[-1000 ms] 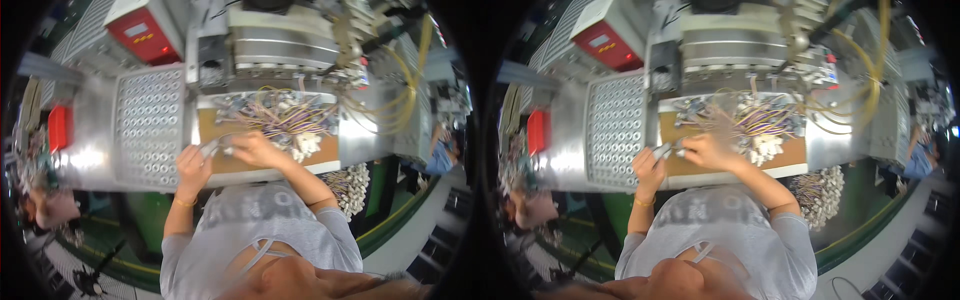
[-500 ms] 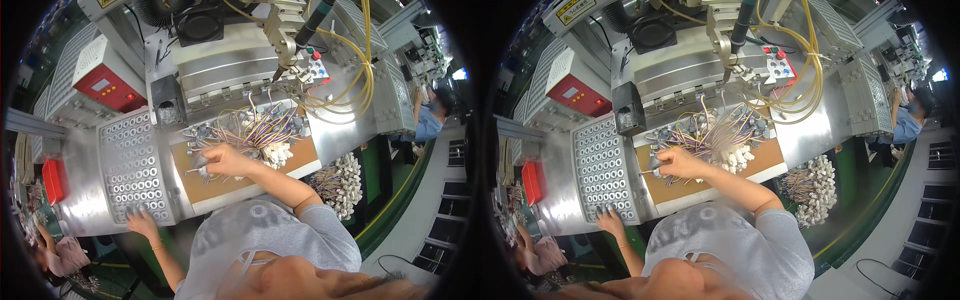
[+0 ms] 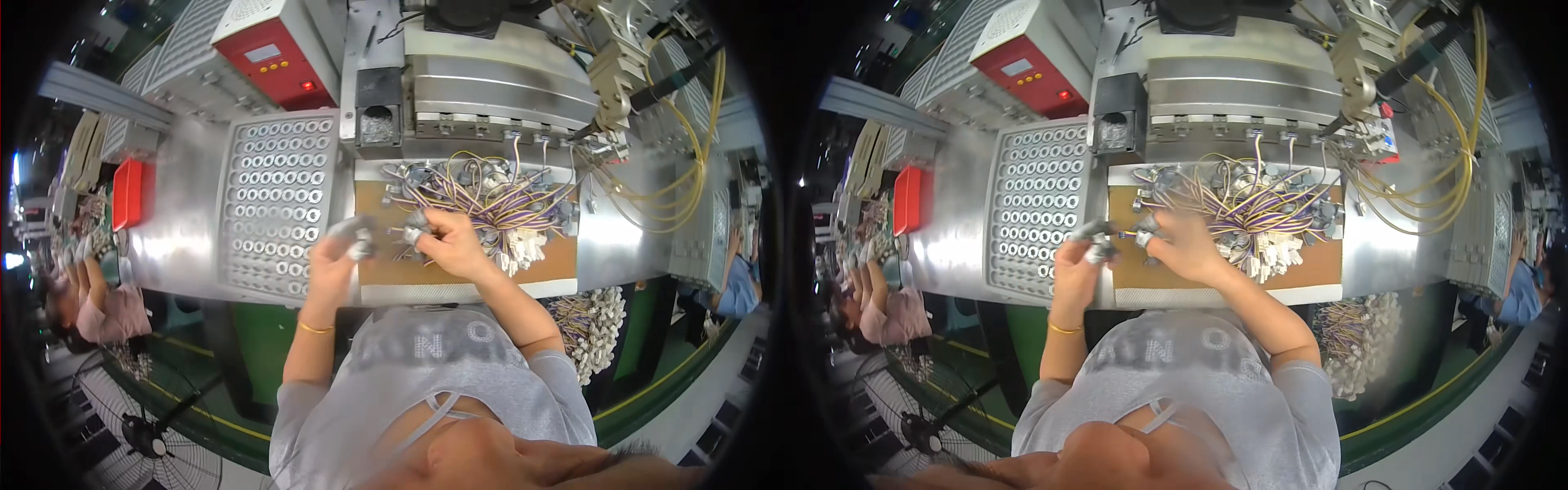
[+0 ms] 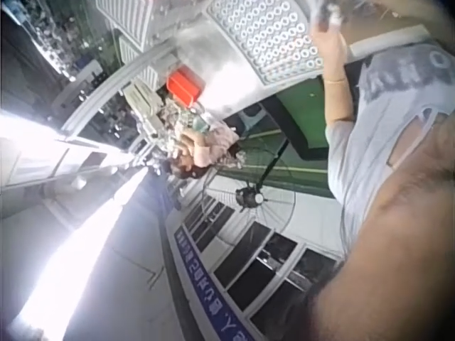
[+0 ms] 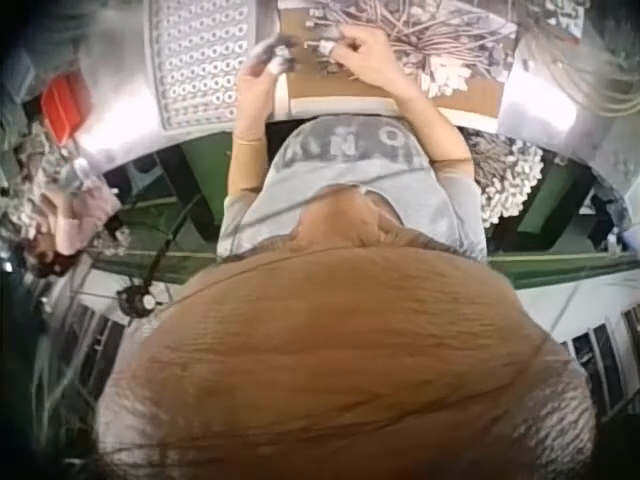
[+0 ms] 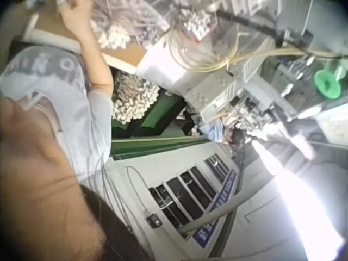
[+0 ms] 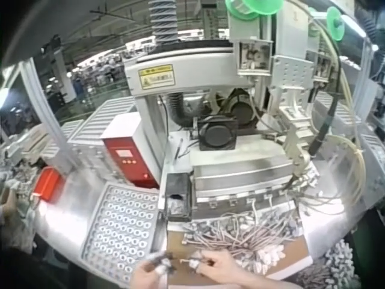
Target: The person assembles wire harnesses by taking metal components and fitting them onto the wire connectors by hand.
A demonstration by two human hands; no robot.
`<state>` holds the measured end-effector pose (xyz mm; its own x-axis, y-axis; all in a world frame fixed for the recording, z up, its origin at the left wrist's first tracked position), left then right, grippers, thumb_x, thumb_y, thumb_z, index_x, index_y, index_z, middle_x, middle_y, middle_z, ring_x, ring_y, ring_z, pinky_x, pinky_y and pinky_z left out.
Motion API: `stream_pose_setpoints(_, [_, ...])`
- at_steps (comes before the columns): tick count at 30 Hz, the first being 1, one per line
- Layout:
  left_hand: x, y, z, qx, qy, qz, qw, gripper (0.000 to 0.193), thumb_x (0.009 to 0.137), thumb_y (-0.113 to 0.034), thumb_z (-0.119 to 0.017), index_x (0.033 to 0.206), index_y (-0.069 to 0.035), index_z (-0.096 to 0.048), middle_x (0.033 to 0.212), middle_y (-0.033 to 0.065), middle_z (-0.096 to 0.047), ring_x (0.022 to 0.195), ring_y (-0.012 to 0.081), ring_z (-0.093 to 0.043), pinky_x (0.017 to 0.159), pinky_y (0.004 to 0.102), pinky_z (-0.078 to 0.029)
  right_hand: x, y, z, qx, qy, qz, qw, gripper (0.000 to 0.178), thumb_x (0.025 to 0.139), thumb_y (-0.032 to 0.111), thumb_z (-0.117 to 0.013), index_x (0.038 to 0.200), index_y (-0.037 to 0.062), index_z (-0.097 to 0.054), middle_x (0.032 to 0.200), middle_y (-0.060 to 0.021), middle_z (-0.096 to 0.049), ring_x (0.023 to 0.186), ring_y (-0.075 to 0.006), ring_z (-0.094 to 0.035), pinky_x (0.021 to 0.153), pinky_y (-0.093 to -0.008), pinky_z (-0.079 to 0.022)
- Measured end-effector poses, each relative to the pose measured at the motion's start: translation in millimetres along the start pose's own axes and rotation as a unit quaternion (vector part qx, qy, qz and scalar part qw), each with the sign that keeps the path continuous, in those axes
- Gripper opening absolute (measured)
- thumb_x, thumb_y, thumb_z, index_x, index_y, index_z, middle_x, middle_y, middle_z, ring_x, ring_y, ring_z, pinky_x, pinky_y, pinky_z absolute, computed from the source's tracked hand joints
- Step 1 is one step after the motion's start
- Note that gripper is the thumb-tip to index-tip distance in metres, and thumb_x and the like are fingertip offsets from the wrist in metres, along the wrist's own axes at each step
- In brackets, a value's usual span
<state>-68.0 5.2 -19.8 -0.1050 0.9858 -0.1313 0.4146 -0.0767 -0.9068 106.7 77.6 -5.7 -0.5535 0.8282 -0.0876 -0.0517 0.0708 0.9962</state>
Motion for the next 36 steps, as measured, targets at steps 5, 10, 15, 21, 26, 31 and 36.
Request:
stream_pose_setpoints(5, [1.1, -4.9, -28.6, 0.032, 0.015, 0.006, 0.999, 0.037, 0.081, -0.005, -0.056, 0.115, 0.004, -0.047, 0.098, 0.0131, -0.059, 0.067, 0.0148, -0.058, 0.055, 0.0233, -0.046, -5.9, -7.6, -1.1, 0.014, -0.033, 0.012, 0.999, 0.003, 0.077, 0.003, -0.056, 0.079, 0.0002, -0.057, 0.063, 0.0028, -0.054, 0.055, -0.0011, -0.047, 0.046, -0.0176, -0.036])
stream_pose_setpoints(10, [-1.7, -2.8, -29.8, 0.037, 0.041, 0.002, 0.998, 0.037, 0.082, -0.005, -0.056, 0.116, 0.003, -0.047, 0.094, 0.0088, -0.060, 0.072, 0.0121, -0.057, 0.058, 0.0216, -0.046, -4.9, -5.3, -2.4, 0.023, -0.039, 0.026, 0.999, 0.004, 0.076, 0.003, -0.057, 0.078, -0.0005, -0.057, 0.067, 0.0020, -0.055, 0.058, -0.0013, -0.048, 0.047, -0.0172, -0.037])
stream_pose_setpoints(15, [-0.4, -6.4, -37.5, 0.109, 0.045, -0.039, 0.992, 0.037, 0.078, -0.002, -0.060, 0.113, 0.003, -0.051, 0.105, 0.0099, -0.057, 0.091, 0.0146, -0.055, 0.074, 0.0247, -0.047, -7.3, -2.5, 3.1, -0.016, -0.037, 0.053, 0.998, 0.006, 0.075, 0.003, -0.059, 0.074, -0.0017, -0.057, 0.070, 0.0006, -0.056, 0.059, -0.0024, -0.050, 0.048, -0.0180, -0.040])
stream_pose_setpoints(21, [-2.3, -7.3, -42.2, 0.136, 0.031, -0.077, 0.987, 0.035, 0.075, 0.002, -0.061, 0.109, 0.003, -0.055, 0.108, 0.0119, -0.056, 0.096, 0.0160, -0.054, 0.081, 0.0263, -0.045, -9.3, 13.7, 7.1, -0.107, -0.064, 0.121, 0.985, 0.007, 0.068, 0.002, -0.060, 0.066, -0.0025, -0.055, 0.058, -0.0020, -0.056, 0.051, -0.0049, -0.053, 0.042, -0.0197, -0.041])
stream_pose_setpoints(26, [-1.9, -9.8, -45.5, 0.242, 0.029, -0.137, 0.960, 0.035, 0.074, 0.002, -0.062, 0.108, 0.004, -0.055, 0.106, 0.0129, -0.057, 0.095, 0.0172, -0.055, 0.081, 0.0271, -0.045, -11.9, 20.8, 6.9, -0.164, -0.095, 0.179, 0.966, 0.010, 0.065, 0.004, -0.061, 0.063, -0.0013, -0.053, 0.054, -0.0033, -0.055, 0.046, -0.0074, -0.052, 0.041, -0.0204, -0.039])
stream_pose_setpoints(31, [-3.0, -4.5, -44.8, 0.180, 0.025, -0.108, 0.977, 0.036, 0.074, 0.002, -0.062, 0.109, 0.004, -0.054, 0.106, 0.0122, -0.057, 0.094, 0.0167, -0.055, 0.079, 0.0268, -0.045, -13.9, 23.2, 7.2, -0.166, -0.091, 0.168, 0.967, 0.009, 0.066, 0.003, -0.061, 0.064, -0.0018, -0.054, 0.055, -0.0032, -0.055, 0.046, -0.0058, -0.050, 0.041, -0.0202, -0.038])
stream_pose_setpoints(36, [-3.2, -4.2, -44.6, 0.110, 0.027, -0.084, 0.990, 0.037, 0.076, 0.001, -0.061, 0.112, 0.005, -0.052, 0.106, 0.0098, -0.056, 0.089, 0.0131, -0.055, 0.072, 0.0236, -0.047, -15.5, 15.5, 7.9, -0.085, -0.094, 0.107, 0.986, 0.007, 0.069, 0.001, -0.060, 0.066, -0.0022, -0.055, 0.058, -0.0009, -0.055, 0.050, -0.0032, -0.049, 0.041, -0.0194, -0.037])
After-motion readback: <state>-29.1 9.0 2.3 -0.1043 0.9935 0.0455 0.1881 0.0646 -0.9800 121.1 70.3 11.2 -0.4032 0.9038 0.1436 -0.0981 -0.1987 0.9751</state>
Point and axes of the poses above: each hand's wrist, its own x-axis towards the middle knuckle, its own z-axis out of the back of the hand, y = z × x, the point moved 2 cm from there along x, towards the middle knuckle
